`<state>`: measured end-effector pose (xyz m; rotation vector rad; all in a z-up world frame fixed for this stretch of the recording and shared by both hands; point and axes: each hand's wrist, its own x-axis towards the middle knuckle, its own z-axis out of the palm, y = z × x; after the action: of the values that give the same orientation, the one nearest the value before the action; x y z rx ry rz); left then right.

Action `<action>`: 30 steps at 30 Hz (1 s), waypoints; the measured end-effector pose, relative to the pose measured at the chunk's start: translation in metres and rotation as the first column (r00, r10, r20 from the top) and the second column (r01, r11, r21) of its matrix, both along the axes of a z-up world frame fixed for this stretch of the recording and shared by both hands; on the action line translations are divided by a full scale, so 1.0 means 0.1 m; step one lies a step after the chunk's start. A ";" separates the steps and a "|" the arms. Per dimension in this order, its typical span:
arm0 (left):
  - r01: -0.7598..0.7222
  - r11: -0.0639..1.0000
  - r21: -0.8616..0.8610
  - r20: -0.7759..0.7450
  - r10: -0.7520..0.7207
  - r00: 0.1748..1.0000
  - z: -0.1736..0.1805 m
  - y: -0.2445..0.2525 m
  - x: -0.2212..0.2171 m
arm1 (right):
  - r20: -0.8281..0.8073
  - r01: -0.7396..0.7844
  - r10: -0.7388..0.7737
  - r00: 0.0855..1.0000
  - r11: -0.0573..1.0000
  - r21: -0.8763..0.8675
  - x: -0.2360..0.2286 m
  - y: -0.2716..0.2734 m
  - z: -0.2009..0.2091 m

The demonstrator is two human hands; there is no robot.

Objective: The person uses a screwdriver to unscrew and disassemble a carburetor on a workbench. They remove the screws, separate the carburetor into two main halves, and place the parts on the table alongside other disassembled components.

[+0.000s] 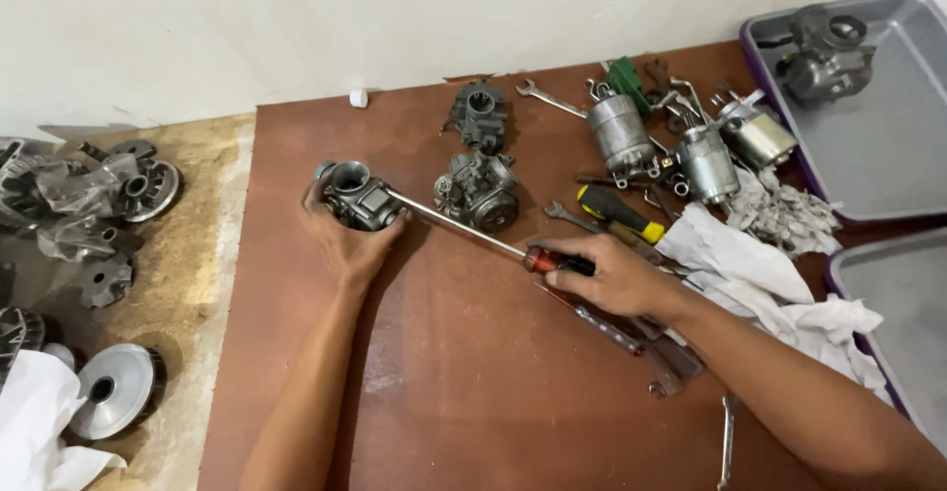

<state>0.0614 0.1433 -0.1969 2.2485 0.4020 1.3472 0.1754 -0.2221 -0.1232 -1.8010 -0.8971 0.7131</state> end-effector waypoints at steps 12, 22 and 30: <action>-0.147 0.989 0.001 0.059 0.147 0.987 -0.05 0.15 0.16 | 0.022 -0.007 0.008 1.000 0.999 -0.042 -0.01 0.14 0.40; -0.151 0.986 -0.064 0.067 0.155 0.986 0.02 0.20 0.40 | 0.195 -0.007 0.016 0.981 0.999 -0.050 0.46 0.22 0.45; -0.132 0.986 -0.102 0.086 0.141 0.986 0.08 0.17 0.37 | 0.108 0.077 -0.063 0.992 0.989 -0.129 0.36 0.42 0.60</action>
<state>0.0989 0.1607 -0.1887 2.1041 0.5849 1.4627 0.2110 -0.1796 -0.0631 -1.9935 -0.8673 0.6524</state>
